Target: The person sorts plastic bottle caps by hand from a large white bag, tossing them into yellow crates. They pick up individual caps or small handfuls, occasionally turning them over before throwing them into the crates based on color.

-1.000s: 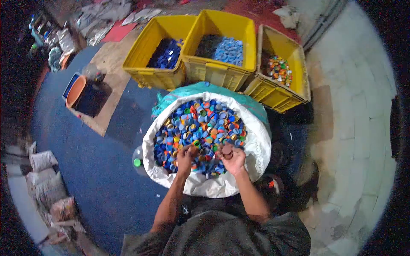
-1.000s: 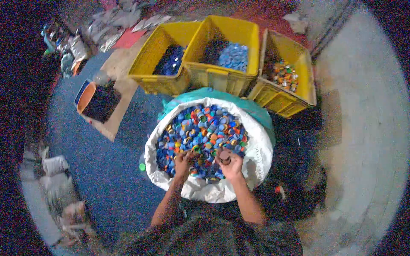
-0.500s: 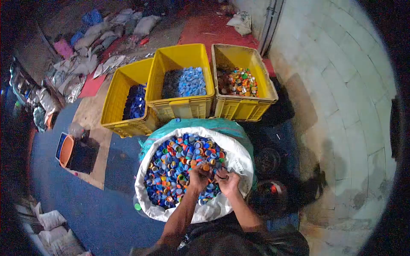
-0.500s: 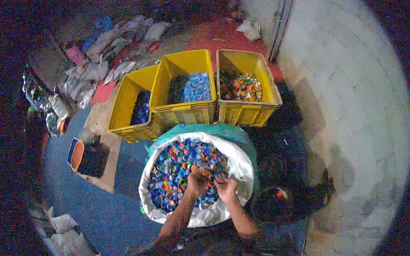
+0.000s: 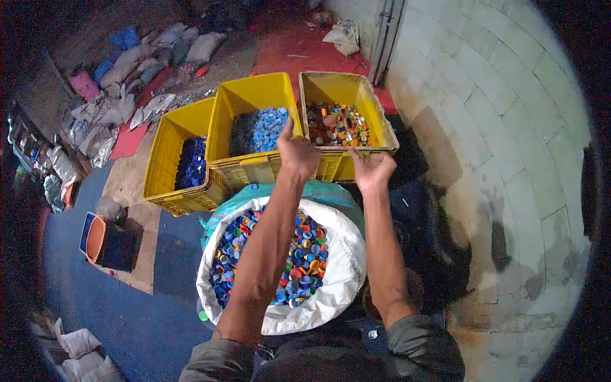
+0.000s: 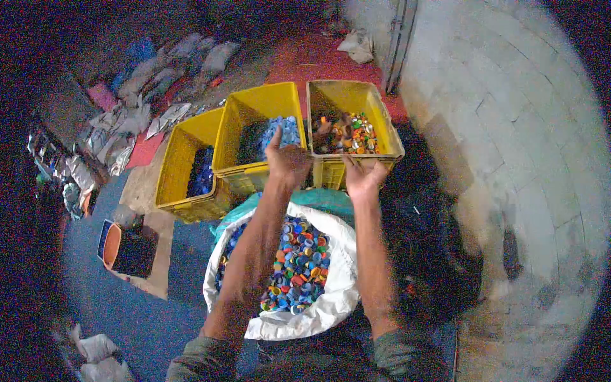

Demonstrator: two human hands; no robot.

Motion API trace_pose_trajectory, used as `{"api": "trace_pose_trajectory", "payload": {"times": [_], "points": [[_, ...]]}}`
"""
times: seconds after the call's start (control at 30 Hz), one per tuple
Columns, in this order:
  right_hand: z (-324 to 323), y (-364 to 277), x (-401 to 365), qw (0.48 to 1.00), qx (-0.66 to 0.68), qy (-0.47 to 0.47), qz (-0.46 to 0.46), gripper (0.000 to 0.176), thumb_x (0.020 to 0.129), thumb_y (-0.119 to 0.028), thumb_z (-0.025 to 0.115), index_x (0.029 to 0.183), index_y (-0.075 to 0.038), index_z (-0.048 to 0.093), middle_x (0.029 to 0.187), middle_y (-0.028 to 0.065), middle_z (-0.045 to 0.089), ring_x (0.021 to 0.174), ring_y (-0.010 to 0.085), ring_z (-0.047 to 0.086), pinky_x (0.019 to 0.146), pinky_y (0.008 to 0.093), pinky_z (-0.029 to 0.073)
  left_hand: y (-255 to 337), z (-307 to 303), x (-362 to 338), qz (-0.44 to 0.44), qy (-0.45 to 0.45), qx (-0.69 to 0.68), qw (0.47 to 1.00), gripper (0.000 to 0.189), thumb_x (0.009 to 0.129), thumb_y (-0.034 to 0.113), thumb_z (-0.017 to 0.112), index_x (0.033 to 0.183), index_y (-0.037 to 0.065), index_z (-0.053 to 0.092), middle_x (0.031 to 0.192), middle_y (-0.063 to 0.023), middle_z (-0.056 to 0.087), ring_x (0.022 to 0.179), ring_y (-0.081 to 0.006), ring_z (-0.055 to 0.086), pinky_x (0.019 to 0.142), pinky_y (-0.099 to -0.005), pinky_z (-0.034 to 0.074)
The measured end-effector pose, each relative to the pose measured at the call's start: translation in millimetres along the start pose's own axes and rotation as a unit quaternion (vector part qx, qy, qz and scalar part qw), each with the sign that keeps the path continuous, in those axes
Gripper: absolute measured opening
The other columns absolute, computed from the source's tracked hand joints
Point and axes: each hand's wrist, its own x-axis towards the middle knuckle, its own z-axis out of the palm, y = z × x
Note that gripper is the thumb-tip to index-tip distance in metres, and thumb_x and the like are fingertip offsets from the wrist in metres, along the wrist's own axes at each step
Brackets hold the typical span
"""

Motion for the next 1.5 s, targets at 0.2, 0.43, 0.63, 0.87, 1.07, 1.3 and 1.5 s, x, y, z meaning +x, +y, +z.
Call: {"api": "trace_pose_trajectory", "payload": {"times": [0.2,0.43,0.63,0.87,1.07,1.3,1.5], "points": [[-140.6,25.1,-11.9,0.996,-0.056,0.010,0.065,0.032,0.080,-0.014,0.046,0.103,0.008,0.045,0.112,0.0209,0.048,0.116,0.0381,0.043,0.103,0.0500,0.032,31.7,-117.2,-92.1,0.036,0.156,0.077,0.984,0.051,0.085,0.051,0.052,0.093,0.001,0.052,0.089,-0.0109,0.051,0.085,-0.0245,0.048,0.076,-0.0341,0.040],[-257.6,88.5,-129.9,0.894,-0.427,-0.006,0.140,0.038,0.081,-0.012,0.064,0.115,-0.003,0.052,0.105,0.0100,0.059,0.095,0.0217,0.059,0.084,0.0333,0.047,-1.2,-229.7,-251.1,0.120,0.285,0.046,0.950,0.012,0.092,0.019,0.048,0.084,0.011,0.047,0.075,0.0012,0.046,0.069,-0.0124,0.044,0.066,-0.0257,0.039],[-320.5,128.7,-178.9,0.633,-0.753,-0.180,0.004,0.029,0.080,-0.009,0.068,0.106,-0.001,0.058,0.086,0.0065,0.065,0.077,0.0122,0.060,0.068,0.0264,0.049,-38.6,-264.6,-345.5,0.166,0.418,0.146,0.881,0.017,0.087,0.013,0.054,0.072,0.010,0.047,0.066,0.0013,0.045,0.058,-0.0098,0.043,0.052,-0.0259,0.037],[-268.8,164.2,-189.7,0.472,-0.808,-0.346,-0.065,0.024,0.078,-0.008,0.067,0.100,-0.004,0.059,0.081,0.0095,0.065,0.076,0.0269,0.061,0.081,0.0369,0.044,-58.1,-274.3,-383.9,0.183,0.525,0.183,0.811,0.018,0.088,0.011,0.055,0.103,-0.001,0.054,0.081,-0.0047,0.058,0.066,-0.0135,0.056,0.057,-0.0269,0.046],[-235.8,202.7,-180.5,0.426,-0.790,-0.430,-0.096,0.057,0.073,-0.006,0.069,0.126,-0.009,0.047,0.104,0.0083,0.064,0.103,0.0296,0.050,0.090,0.0408,0.039,-61.8,-281.2,-391.6,0.195,0.548,0.139,0.802,0.018,0.089,0.010,0.055,0.103,-0.001,0.056,0.078,-0.0032,0.057,0.062,-0.0112,0.054,0.054,-0.0238,0.043],[-242.9,230.7,-156.9,0.339,-0.789,-0.503,-0.094,0.081,0.071,-0.009,0.071,0.141,-0.011,0.030,0.119,0.0021,0.061,0.106,0.0283,0.048,0.094,0.0421,0.035,-54.6,-286.2,-400.9,0.196,0.560,0.144,0.792,0.016,0.088,0.009,0.057,0.102,0.001,0.057,0.070,0.0017,0.052,0.055,-0.0064,0.046,0.049,-0.0210,0.039],[-242.9,237.5,-150.6,0.275,-0.803,-0.524,-0.074,0.071,0.074,-0.013,0.068,0.137,-0.010,0.036,0.117,-0.0005,0.062,0.110,0.0264,0.046,0.092,0.0453,0.033,-47.3,-280.4,-399.2,0.194,0.582,0.165,0.772,0.017,0.087,0.010,0.059,0.101,0.001,0.057,0.070,0.0020,0.052,0.053,-0.0056,0.044,0.048,-0.0204,0.037]]}}
